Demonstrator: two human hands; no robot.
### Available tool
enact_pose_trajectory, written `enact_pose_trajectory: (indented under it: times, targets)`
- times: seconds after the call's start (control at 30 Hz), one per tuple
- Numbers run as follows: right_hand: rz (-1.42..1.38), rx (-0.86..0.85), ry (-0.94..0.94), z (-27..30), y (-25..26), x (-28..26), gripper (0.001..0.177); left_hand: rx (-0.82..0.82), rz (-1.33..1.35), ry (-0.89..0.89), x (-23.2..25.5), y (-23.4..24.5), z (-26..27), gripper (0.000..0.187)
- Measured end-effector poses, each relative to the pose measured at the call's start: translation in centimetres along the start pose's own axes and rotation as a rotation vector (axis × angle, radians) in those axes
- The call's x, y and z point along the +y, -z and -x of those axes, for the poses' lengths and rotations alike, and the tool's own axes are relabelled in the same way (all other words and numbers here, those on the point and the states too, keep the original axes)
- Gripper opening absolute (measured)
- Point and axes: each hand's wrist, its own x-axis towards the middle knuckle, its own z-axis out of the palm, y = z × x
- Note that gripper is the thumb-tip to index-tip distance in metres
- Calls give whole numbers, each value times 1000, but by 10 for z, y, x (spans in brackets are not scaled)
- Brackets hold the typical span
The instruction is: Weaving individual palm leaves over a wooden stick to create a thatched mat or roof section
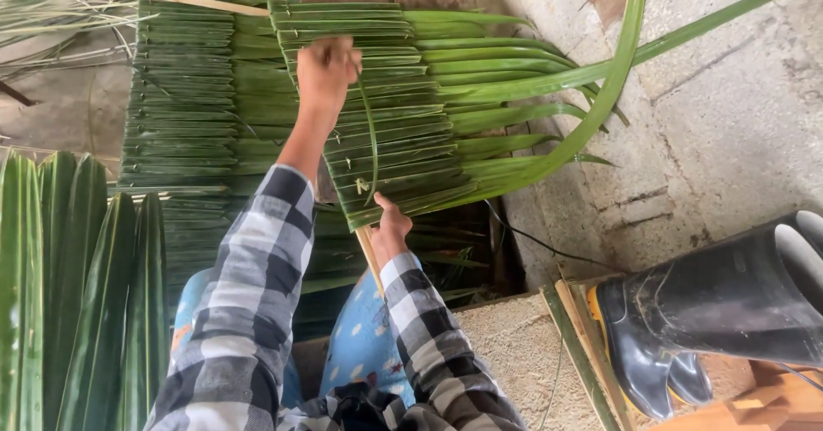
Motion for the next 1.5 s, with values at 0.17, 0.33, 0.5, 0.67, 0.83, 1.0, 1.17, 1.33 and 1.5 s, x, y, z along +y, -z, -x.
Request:
enact_pose_trajectory:
  times: [0.17,0.33,0.5,0.67,0.83,1.0,1.17,1.33,1.5]
  targets:
    - [-116,-42,118,-11,0,14,93,-259,-481,260,-95,11,48,27]
    - [-132,-20,128,-28,2,21,91,-337,-745,265,-125,-1,61,24]
    - [-102,-25,130,-9,0,12,94,-406,-800,289,-105,-8,66,18]
    - [-132,-39,133,-6,1,13,92,-485,-955,332,-171,-5,71,11]
    - [-149,-60,125,-19,1,15,92,-429,-934,417,-184,1,73,16]
    - [-131,-64,120,-22,0,18,95,-471,-982,433,-201,-4,77,22]
    - [-124,-66,125,-22,1,18,94,-511,-999,435,-198,-5,79,23]
    - [-122,-73,130,-14,-1,16,93,-497,-1038,428,-213,-9,79,21]
    - [-120,-69,122,-3,0,11,92,-452,-894,373,-197,4,89,17]
